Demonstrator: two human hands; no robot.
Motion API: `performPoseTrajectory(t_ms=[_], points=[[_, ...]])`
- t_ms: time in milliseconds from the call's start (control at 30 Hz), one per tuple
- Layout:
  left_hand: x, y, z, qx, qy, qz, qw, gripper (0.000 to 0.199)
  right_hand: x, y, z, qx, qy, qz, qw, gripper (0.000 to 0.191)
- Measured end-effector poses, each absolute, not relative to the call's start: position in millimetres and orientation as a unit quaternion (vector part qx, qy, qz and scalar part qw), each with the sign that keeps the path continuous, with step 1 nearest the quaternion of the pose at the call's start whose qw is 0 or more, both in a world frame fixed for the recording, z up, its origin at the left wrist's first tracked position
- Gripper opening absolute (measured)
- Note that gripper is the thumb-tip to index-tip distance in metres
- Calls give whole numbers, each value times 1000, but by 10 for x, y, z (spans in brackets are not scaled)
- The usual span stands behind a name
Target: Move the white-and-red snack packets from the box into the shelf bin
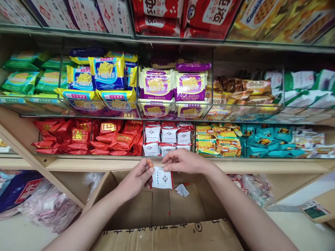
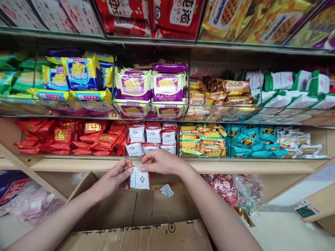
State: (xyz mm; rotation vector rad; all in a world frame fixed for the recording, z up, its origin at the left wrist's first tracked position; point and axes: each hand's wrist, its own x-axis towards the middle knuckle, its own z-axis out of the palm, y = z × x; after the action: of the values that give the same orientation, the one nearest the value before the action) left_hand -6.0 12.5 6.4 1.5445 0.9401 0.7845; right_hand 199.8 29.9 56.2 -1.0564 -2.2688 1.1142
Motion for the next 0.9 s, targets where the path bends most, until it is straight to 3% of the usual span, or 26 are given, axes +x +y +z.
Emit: performPoseTrajectory(t_ms=[167, 267, 467, 667, 767, 900], points=[[-47, 141, 26, 679, 388, 368, 504, 26, 1983, 321, 525, -351, -765, 512, 171, 40], [-29, 128, 53, 681, 384, 366, 505, 28, 1963, 302, 537, -349, -771, 513, 146, 42], [5, 71, 102, 661, 369, 295, 583, 33, 1933, 284, 513, -348, -849, 377, 127, 29], [35, 57, 135, 647, 384, 358, 553, 37, 1975, 250, 601, -388, -849, 329, 143, 40], [29, 62, 167, 642, 400, 350, 552, 36, 2100, 211, 740, -426, -835, 284, 202, 36], [11, 89, 112, 644, 404, 350, 548, 31, 2297, 182, 877, -524, -787, 123, 302, 32]])
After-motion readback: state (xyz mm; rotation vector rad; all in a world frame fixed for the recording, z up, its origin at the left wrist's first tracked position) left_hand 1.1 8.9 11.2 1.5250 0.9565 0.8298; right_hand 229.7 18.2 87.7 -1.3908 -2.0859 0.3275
